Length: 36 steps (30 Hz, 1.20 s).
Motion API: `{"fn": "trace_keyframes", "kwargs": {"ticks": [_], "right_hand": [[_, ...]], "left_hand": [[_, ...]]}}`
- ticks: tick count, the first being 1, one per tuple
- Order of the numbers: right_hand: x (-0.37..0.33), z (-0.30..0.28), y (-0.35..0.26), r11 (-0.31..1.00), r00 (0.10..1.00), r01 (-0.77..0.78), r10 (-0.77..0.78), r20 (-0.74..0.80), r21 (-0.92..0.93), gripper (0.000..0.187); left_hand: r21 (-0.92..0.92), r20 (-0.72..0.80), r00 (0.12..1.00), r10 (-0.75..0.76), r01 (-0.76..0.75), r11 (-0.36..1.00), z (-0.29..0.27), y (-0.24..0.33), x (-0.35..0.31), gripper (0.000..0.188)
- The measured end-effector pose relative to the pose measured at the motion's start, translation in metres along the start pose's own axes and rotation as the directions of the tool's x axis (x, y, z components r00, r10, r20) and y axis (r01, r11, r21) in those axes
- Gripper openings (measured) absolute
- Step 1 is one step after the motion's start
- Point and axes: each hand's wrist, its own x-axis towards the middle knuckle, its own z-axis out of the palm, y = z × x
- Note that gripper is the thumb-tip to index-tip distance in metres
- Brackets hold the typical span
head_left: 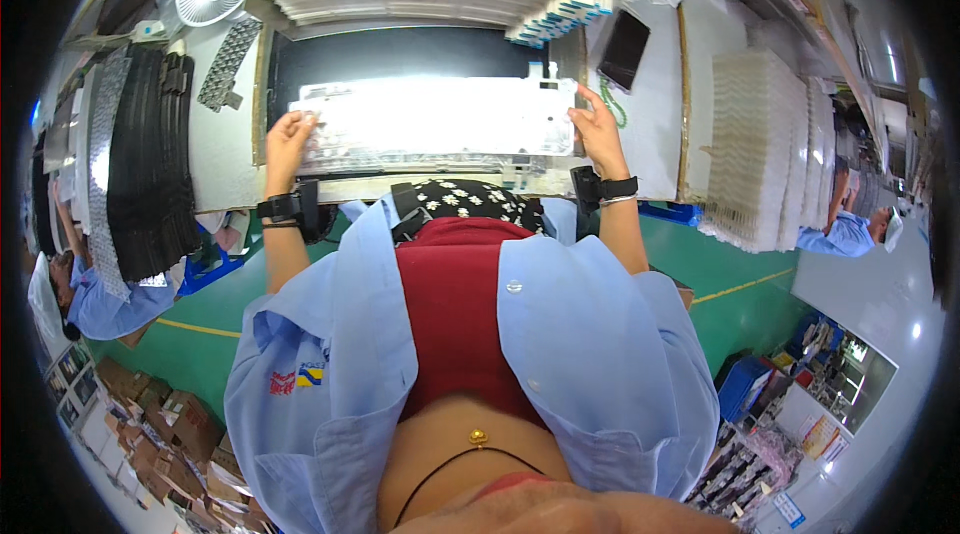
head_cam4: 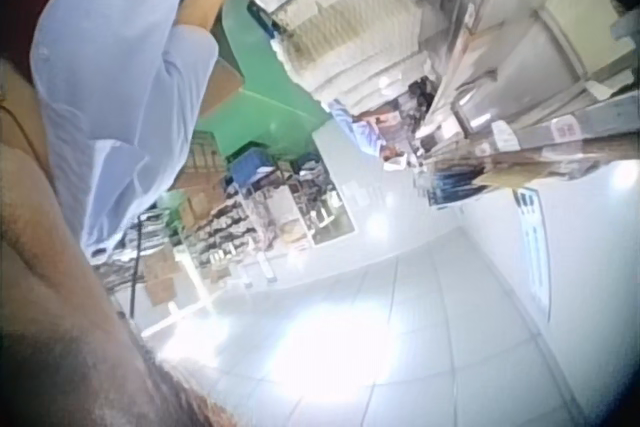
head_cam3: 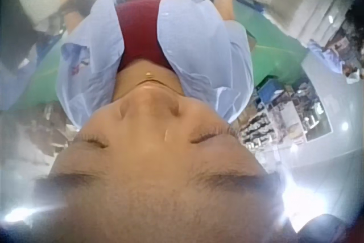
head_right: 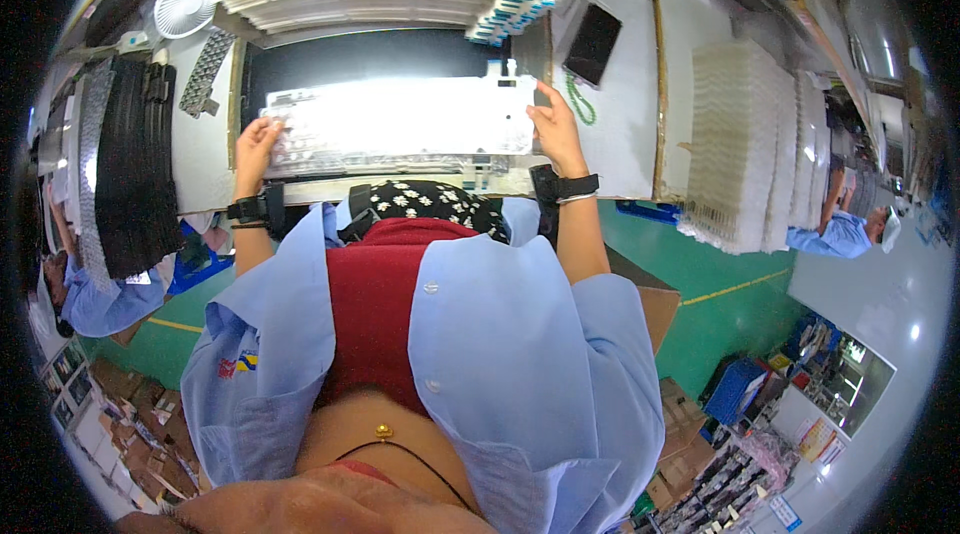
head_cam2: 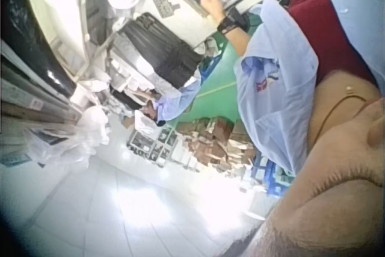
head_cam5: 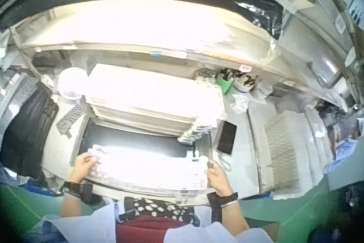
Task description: Inspecting and sorting clear plastic light fixtures or components on an assembly line.
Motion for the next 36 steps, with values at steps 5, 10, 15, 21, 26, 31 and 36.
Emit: {"fn": "trace_keyframes", "kwargs": {"ticks": [5,10,15,21,26,31,36], "right_hand": [[-0.018,0.007,-0.053,0.992,0.996,0.092,-0.091,-0.010,0.086,0.052],[-0.031,0.008,-0.095,0.976,0.988,0.152,-0.156,0.012,0.154,0.055],[-0.040,-0.001,-0.114,0.974,0.978,0.203,-0.207,0.032,0.104,0.053],[-0.042,-0.016,-0.122,0.972,0.973,0.226,-0.228,0.045,0.059,0.056],[-0.040,-0.035,-0.115,0.979,0.975,0.194,-0.199,-0.095,-0.057,0.036],[-0.037,-0.067,-0.107,0.985,0.979,0.163,-0.169,-0.110,-0.062,0.022],[-0.042,-0.085,-0.107,0.977,0.979,0.186,-0.176,-0.101,0.104,0.016]], "left_hand": [[-0.117,0.004,0.999,0.033,-0.032,0.993,-0.017,0.035,-0.002,0.024],[-0.177,-0.075,0.996,0.055,-0.067,0.982,-0.029,0.071,-0.018,0.034],[-0.219,-0.085,0.993,0.086,-0.103,0.970,-0.041,0.087,-0.033,0.036],[-0.260,-0.071,0.994,0.084,-0.100,0.961,-0.030,0.104,-0.046,0.029],[-0.197,-0.114,0.988,0.104,-0.125,0.972,-0.011,0.114,-0.052,0.007],[-0.175,-0.024,0.997,0.075,-0.078,0.981,0.003,0.121,-0.049,0.009],[-0.074,0.083,0.975,0.206,-0.200,0.977,0.021,0.153,-0.056,0.007]]}}
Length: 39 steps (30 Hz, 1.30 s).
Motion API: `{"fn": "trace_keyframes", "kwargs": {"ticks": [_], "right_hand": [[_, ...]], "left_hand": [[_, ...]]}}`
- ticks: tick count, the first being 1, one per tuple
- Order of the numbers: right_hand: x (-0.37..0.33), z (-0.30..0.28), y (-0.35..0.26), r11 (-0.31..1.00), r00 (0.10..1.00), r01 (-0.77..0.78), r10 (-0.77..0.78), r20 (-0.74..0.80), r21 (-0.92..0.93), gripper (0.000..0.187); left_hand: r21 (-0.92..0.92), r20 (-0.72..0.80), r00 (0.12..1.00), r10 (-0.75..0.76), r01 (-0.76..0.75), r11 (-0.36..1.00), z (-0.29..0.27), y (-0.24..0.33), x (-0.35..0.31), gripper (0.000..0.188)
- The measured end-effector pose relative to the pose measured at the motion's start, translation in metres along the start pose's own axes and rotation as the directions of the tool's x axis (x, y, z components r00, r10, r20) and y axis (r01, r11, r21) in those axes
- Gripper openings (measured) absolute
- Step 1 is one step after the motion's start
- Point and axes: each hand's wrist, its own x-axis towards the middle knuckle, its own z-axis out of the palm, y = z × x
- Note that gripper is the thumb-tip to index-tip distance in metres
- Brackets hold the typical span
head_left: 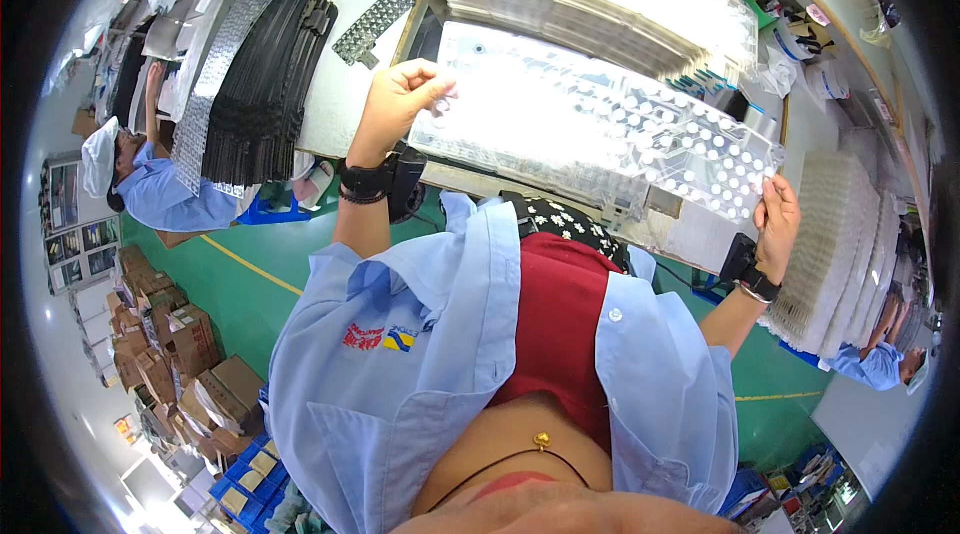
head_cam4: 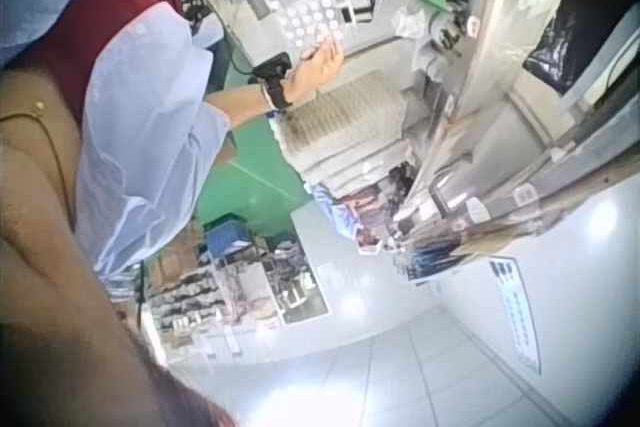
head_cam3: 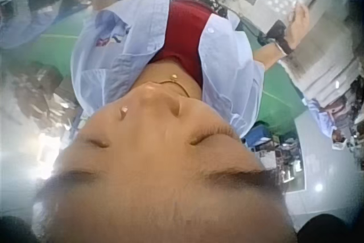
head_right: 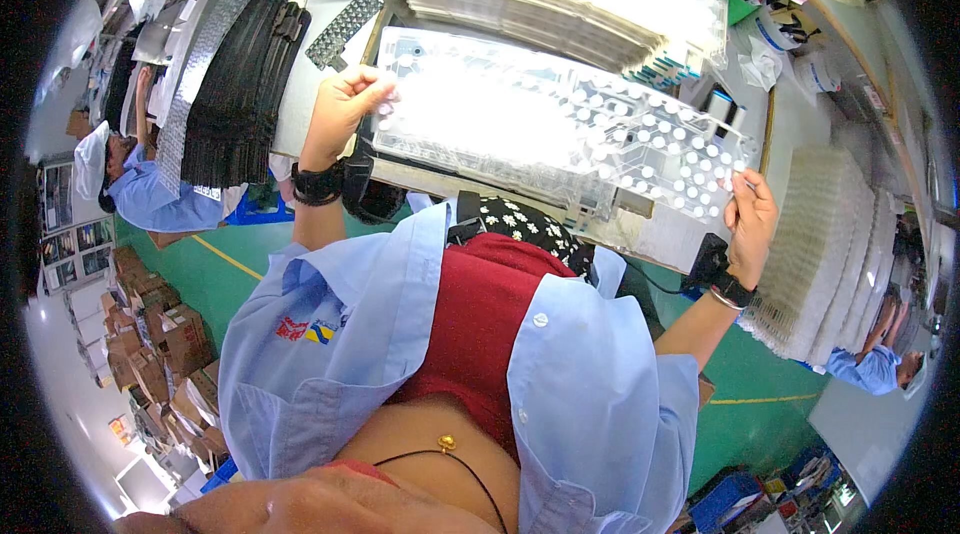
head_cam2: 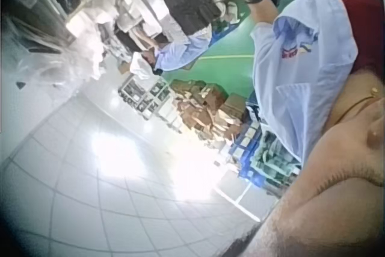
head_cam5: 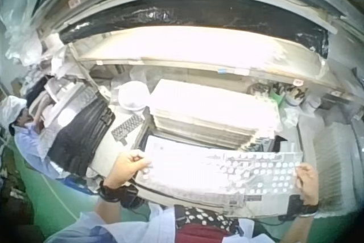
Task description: Inspecting and sorting clear plastic light fixtures or components on an assembly line.
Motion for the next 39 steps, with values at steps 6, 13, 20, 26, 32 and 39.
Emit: {"fn": "trace_keyframes", "kwargs": {"ticks": [6,13,20,26,32,39], "right_hand": [[0.000,-0.022,0.010,0.985,0.982,0.171,-0.169,-0.084,0.011,0.011],[-0.003,-0.027,0.021,0.963,0.958,0.266,-0.259,-0.121,0.046,0.010],[-0.004,-0.040,0.020,0.974,0.988,0.133,-0.115,-0.103,0.185,0.008],[0.006,-0.026,0.023,0.966,0.984,0.082,-0.039,-0.173,0.246,0.021],[0.004,-0.020,0.021,0.971,0.988,0.018,0.019,-0.151,0.239,0.025],[-0.003,0.000,0.005,0.978,0.994,0.013,0.010,-0.107,0.207,0.028]], "left_hand": [[0.401,0.118,0.871,0.477,-0.481,0.779,0.007,0.031,0.008,0.008],[0.452,0.067,0.815,0.575,-0.539,0.711,0.008,0.030,0.010,0.013],[0.069,0.014,0.982,0.186,-0.187,0.980,0.009,0.032,0.010,0.005],[-0.091,0.096,0.994,-0.050,0.058,0.994,0.008,0.012,0.008,0.007],[-0.185,0.029,0.998,-0.057,0.062,0.981,0.012,0.007,0.003,0.017],[-0.187,-0.039,0.998,-0.042,0.034,0.982,-0.006,-0.015,0.002,0.013]]}}
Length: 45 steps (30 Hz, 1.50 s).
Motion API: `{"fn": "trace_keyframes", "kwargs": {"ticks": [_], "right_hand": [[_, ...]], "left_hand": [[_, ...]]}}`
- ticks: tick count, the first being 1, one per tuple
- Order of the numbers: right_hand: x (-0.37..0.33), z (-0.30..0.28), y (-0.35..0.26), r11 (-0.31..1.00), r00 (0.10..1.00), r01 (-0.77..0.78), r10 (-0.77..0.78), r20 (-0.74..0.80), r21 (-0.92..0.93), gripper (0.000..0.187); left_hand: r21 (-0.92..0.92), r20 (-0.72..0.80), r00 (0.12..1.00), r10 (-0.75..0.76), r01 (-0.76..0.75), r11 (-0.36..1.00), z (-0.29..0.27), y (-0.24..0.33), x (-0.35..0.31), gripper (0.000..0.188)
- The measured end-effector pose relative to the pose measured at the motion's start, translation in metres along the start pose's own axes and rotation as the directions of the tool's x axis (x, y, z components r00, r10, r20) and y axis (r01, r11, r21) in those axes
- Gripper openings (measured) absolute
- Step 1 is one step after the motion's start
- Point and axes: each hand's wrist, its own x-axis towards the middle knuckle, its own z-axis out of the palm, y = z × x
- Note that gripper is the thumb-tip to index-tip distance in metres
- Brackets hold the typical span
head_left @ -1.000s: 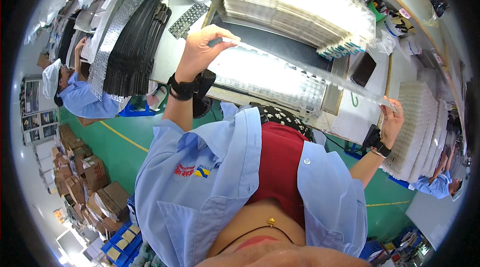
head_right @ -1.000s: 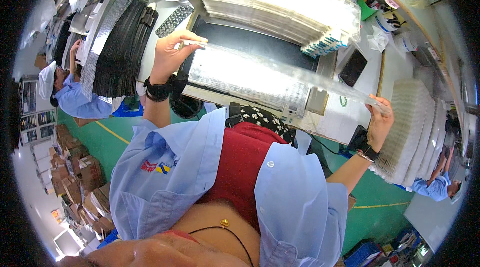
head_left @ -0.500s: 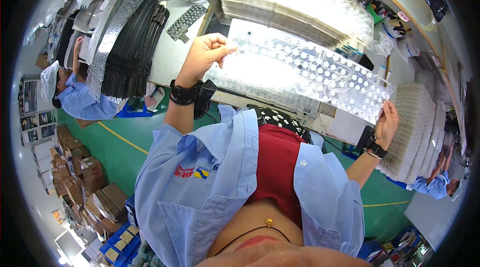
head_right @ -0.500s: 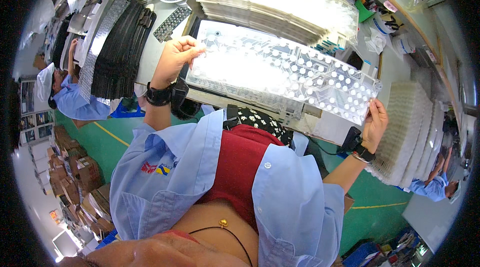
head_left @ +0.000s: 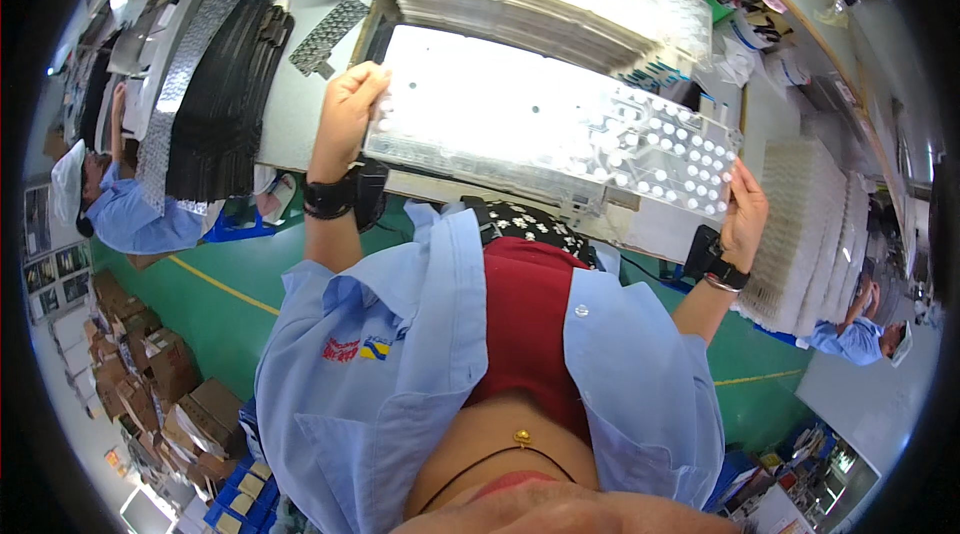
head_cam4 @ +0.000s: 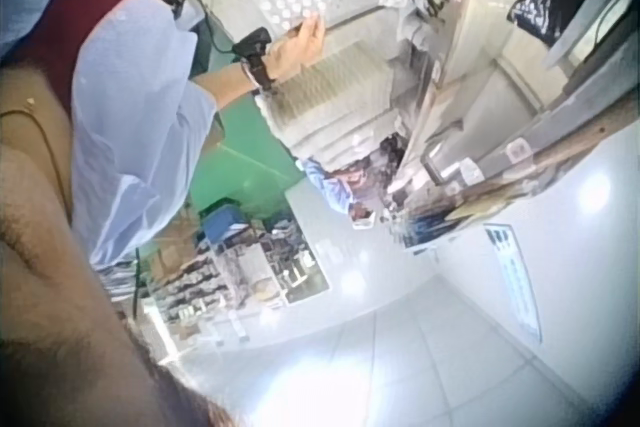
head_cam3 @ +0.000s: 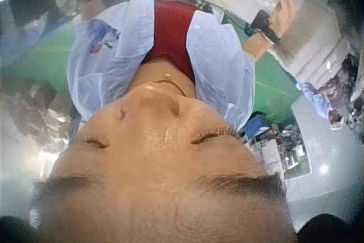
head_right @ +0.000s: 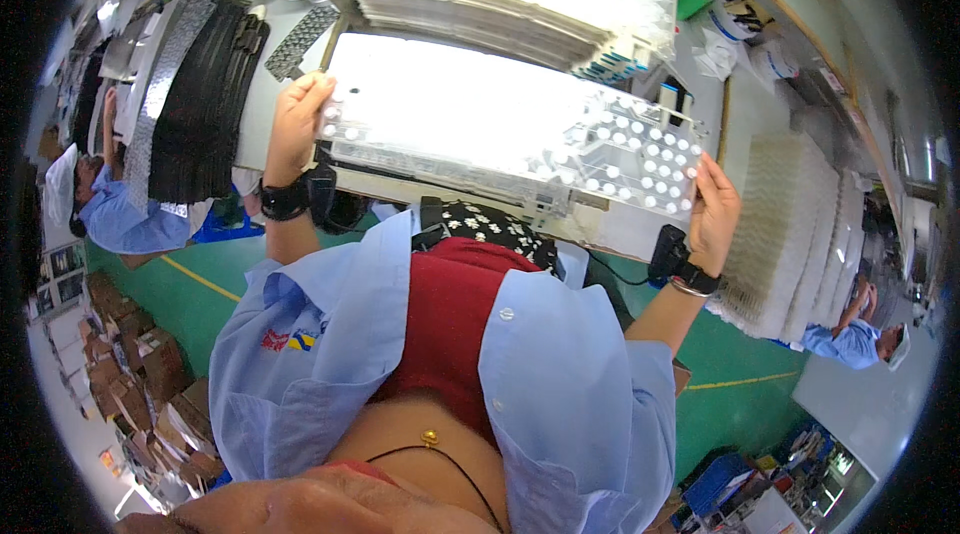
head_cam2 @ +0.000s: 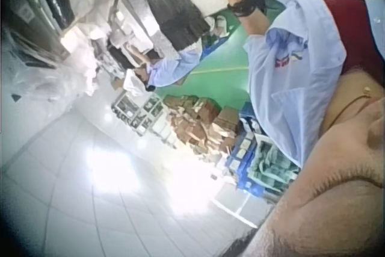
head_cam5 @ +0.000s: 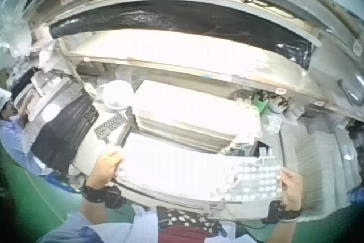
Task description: Inspecting and sorting clear plastic light fixtures or components on an assembly line.
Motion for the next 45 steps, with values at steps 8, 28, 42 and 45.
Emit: {"fn": "trace_keyframes", "kwargs": {"ticks": [8,28,42,45], "right_hand": [[-0.010,0.038,-0.008,0.997,0.998,0.017,-0.013,0.063,-0.075,0.032],[-0.053,0.103,-0.043,0.984,0.993,0.085,-0.070,0.096,-0.157,0.023],[0.093,0.096,-0.059,0.973,0.989,0.141,-0.145,-0.012,-0.183,0.028],[0.152,0.094,-0.043,0.888,0.960,0.241,-0.278,-0.042,-0.391,0.023]], "left_hand": [[0.074,-0.154,0.978,0.138,-0.128,0.989,-0.026,-0.001,0.007,0.013],[0.104,-0.259,0.949,0.180,-0.158,0.982,-0.058,0.017,0.014,0.019],[0.438,0.129,0.878,0.460,-0.467,0.768,-0.045,0.063,0.181,0.018],[0.515,0.069,0.834,0.547,-0.499,0.697,-0.022,0.059,0.225,0.027]]}}
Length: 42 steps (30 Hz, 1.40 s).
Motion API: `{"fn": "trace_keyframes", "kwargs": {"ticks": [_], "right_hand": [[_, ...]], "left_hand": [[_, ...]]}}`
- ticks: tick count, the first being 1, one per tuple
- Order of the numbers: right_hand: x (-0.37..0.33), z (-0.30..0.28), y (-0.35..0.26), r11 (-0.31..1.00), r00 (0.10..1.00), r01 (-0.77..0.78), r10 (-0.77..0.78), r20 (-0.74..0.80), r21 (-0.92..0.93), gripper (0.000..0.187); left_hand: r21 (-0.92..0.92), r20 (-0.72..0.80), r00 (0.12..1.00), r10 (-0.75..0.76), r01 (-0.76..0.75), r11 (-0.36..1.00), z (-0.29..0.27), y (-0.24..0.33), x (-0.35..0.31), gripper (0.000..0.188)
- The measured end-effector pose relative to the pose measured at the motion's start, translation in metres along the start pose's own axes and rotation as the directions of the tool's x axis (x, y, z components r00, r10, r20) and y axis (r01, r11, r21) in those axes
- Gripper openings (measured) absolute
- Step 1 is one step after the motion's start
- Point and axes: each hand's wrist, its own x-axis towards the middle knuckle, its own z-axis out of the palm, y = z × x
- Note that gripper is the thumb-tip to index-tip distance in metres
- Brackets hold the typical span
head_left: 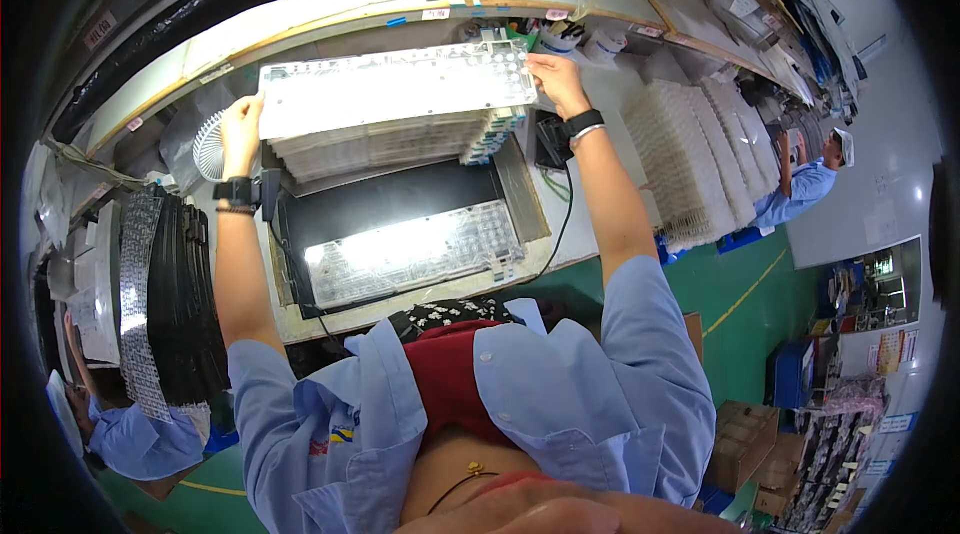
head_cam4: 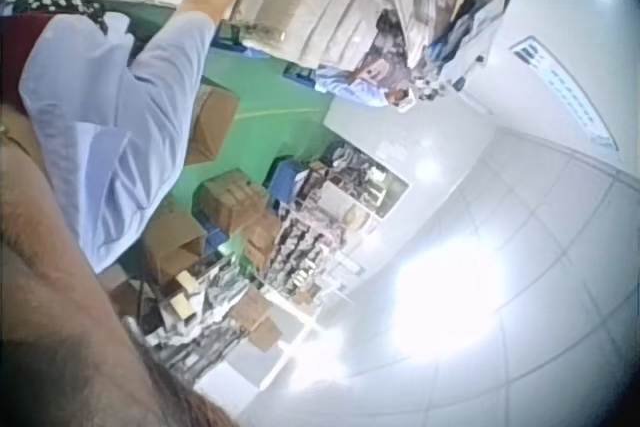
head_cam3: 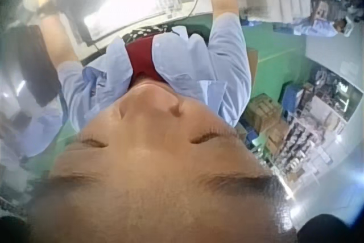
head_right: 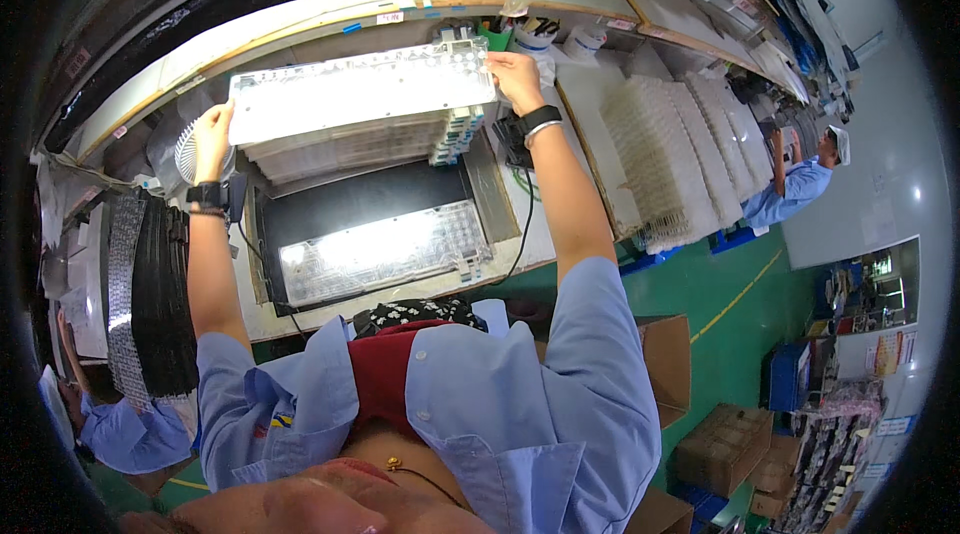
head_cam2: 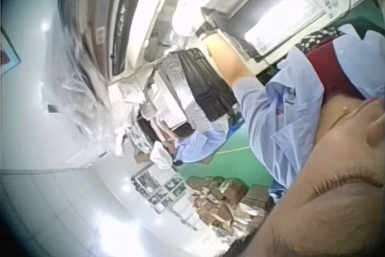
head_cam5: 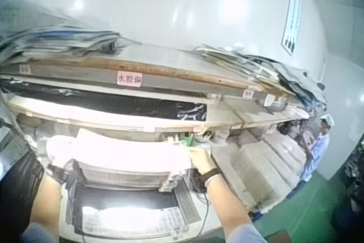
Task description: Inspecting and sorting clear plastic light fixtures or components on an assembly line.
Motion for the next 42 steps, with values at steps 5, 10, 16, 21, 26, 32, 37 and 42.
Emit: {"fn": "trace_keyframes", "kwargs": {"ticks": [5,10,16,21,26,32,37,42], "right_hand": [[0.024,0.005,0.026,0.916,0.978,0.123,-0.176,-0.107,-0.381,0.020],[0.025,0.010,0.032,0.861,0.964,0.144,-0.233,-0.127,-0.488,0.022],[-0.025,-0.027,0.031,0.943,0.933,0.229,-0.284,-0.223,-0.243,0.032],[-0.153,-0.017,0.119,0.947,0.959,-0.238,0.264,0.106,-0.214,0.030],[-0.227,0.015,0.145,0.768,0.940,-0.086,0.274,0.204,-0.635,0.038],[-0.225,0.096,0.089,0.713,0.881,0.447,-0.245,0.405,-0.541,0.043],[-0.260,0.229,0.076,0.662,0.610,0.724,-0.481,0.630,-0.196,0.055],[-0.239,0.175,0.100,0.592,0.698,0.599,-0.055,0.714,-0.540,0.056]], "left_hand": [[0.405,-0.018,0.990,-0.140,0.135,0.904,0.025,0.020,0.007,0.035],[0.496,-0.087,0.996,-0.016,0.058,0.867,0.030,-0.008,0.012,0.036],[0.204,-0.166,0.986,-0.016,0.050,0.978,-0.006,-0.017,-0.046,0.029],[0.294,-0.034,0.945,-0.325,0.320,0.901,-0.017,-0.063,-0.224,0.032],[0.470,0.098,0.799,-0.593,0.488,0.736,-0.002,-0.049,-0.289,0.046],[0.673,0.054,0.934,-0.352,0.226,0.704,0.026,-0.020,-0.294,0.056],[0.801,0.198,0.963,-0.180,-0.054,0.596,0.055,-0.030,-0.312,0.057],[0.780,0.193,0.953,-0.232,-0.006,0.626,0.053,-0.035,-0.313,0.052]]}}
